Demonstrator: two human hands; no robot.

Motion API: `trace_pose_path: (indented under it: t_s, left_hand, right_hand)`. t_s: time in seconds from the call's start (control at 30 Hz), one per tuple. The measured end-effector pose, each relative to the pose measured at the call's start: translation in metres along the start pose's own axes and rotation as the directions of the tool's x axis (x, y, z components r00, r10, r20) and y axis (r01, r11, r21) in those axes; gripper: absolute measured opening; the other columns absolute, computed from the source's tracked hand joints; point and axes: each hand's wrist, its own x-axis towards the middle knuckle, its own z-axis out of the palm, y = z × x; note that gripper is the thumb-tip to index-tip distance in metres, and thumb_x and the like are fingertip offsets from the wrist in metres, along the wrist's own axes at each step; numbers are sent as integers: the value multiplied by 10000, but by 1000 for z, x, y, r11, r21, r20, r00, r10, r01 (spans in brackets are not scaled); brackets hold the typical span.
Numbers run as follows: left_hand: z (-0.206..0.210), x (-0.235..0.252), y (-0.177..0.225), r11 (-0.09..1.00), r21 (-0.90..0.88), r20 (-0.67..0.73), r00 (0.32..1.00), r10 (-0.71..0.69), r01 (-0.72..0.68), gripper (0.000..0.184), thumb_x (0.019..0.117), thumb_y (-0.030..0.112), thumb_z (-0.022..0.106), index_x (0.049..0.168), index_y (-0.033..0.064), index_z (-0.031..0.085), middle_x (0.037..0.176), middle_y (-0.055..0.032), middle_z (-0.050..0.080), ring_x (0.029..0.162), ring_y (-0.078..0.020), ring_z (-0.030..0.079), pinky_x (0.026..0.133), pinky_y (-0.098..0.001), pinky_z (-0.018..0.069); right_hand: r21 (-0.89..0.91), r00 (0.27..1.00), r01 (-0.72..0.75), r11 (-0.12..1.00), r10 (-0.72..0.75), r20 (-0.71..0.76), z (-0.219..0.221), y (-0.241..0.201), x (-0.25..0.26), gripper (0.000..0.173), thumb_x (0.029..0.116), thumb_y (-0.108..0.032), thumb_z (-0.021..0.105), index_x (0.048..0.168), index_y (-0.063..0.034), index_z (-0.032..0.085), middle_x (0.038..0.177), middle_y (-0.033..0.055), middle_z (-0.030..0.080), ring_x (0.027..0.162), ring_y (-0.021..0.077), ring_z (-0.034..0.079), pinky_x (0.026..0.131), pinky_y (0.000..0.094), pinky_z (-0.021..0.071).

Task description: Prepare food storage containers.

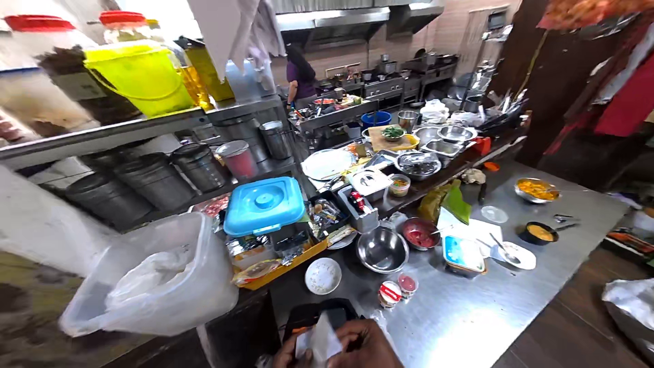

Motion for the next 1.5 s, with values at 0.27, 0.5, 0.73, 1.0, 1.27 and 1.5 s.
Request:
trace_pose_path:
  t_s: [0.27, 0.5, 0.73, 1.0, 1.27, 1.5]
  left_hand:
    - [-2, -6, 10, 1000, 18, -75, 997, 3, -2, 539, 887, -13, 705, 1401, 10, 546, 1144, -131, 717, 956, -214, 713, 840, -409, 614]
    - [18, 0, 24, 986, 143, -253, 966, -51, 89, 414, 850, -17, 754, 1249, 28, 652, 970, -108, 711, 811, -169, 679, 747, -338, 598]
    - [40, -4, 10, 985, -74, -249, 953, -171, 158, 297, 1050, 187, 566, 1312, 62, 630, 1159, -118, 700, 1015, -209, 689, 919, -405, 578]
    - [55, -11, -4, 970, 237, -482, 861, 165, -53, 114, 855, 119, 830, 922, 61, 759, 814, -71, 717, 689, -144, 660, 647, -305, 587]
    - [28, -20, -5, 773, 633, -389, 844, 370, -48, 295, 1026, 311, 633, 810, 117, 688, 660, -8, 580, 537, -118, 514, 489, -271, 450]
    - [-3, -29, -3, 967, 246, -382, 909, 167, -74, 263, 902, 22, 746, 1160, 66, 726, 1013, -77, 735, 885, -176, 699, 797, -356, 607]
  right_hand:
    - [-25, 992, -21, 999, 17, -129, -39, 16, 17, 201, 911, -106, 765, 1097, -36, 740, 861, 61, 746, 755, 161, 705, 716, 355, 617]
    - [-43, 961, -171, 984, 157, -228, -50, 4, 22, 381, 753, -40, 897, 1104, -56, 749, 766, 73, 733, 650, 163, 679, 629, 343, 601]
    - [71, 965, -154, 986, 165, -202, -52, 21, 17, 243, 890, -13, 768, 1130, -30, 735, 855, 87, 752, 726, 146, 681, 672, 309, 580]
    - [-82, 963, -149, 986, 126, -238, -49, 33, 15, 245, 700, -87, 945, 848, -65, 750, 691, 51, 697, 561, 127, 597, 531, 290, 515]
    - [-32, 976, -102, 994, 94, -197, -34, 45, 16, 80, 969, -112, 710, 950, -54, 761, 771, 42, 700, 631, 100, 594, 616, 274, 527]
    - [-60, 969, -79, 995, 62, -239, 1, 44, 22, 106, 824, -97, 861, 897, -66, 791, 776, 51, 741, 612, 128, 634, 582, 295, 556]
